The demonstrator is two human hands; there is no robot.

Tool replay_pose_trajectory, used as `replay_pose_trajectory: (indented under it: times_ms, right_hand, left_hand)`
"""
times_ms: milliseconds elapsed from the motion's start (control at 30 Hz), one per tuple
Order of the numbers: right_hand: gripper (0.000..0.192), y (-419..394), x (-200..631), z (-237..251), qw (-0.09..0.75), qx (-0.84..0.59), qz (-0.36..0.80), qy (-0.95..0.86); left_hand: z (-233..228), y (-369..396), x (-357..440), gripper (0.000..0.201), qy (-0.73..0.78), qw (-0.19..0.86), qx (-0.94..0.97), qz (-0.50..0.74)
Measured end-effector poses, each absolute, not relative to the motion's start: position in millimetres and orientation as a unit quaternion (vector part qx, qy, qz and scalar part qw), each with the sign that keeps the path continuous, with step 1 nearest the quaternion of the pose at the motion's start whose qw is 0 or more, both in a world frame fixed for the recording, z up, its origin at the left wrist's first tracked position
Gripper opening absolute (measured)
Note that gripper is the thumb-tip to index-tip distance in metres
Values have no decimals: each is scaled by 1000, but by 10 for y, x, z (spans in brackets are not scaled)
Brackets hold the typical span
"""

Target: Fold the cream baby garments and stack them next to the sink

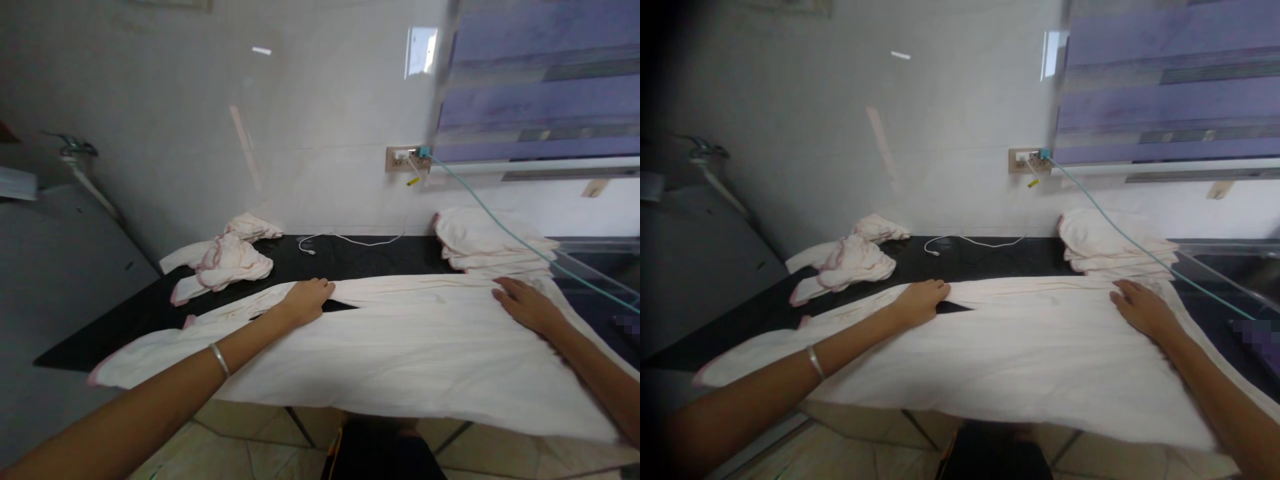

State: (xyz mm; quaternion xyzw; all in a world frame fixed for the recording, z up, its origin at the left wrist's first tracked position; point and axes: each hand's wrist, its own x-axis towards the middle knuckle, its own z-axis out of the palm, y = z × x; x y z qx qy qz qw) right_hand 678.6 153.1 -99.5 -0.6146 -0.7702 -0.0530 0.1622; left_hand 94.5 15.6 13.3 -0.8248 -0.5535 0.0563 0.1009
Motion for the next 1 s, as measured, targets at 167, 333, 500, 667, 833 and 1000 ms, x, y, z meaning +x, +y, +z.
replay_pose_trajectory:
  times_ms: [167, 333, 500, 667, 833, 1000]
  right_hand:
    - [61, 1485, 6723, -959, 192, -612, -53, -765]
    - [58, 1471, 6688, -930, 188, -614, -54, -765]
    - [59, 1477, 6686, -923, 175, -622, -49, -762]
    - [58, 1532, 6714, -952, 177, -625, -37, -760]
    - [55, 1553, 6717, -971, 184, -622, -42, -760]
    - [55, 1521, 6694, -949, 182, -629, -40, -754]
  left_hand:
    - [270, 130, 724, 34, -590, 118, -797, 53]
    - [418, 106, 673, 30, -615, 163, -771, -13]
    - [382, -86, 685, 14, -501, 178, -847, 11]
    - [380, -208, 671, 17, -494, 55, -868, -21]
    - [481, -108, 683, 4, -585, -43, -807, 64]
    - [648, 195, 635, 58, -610, -279, -742, 5]
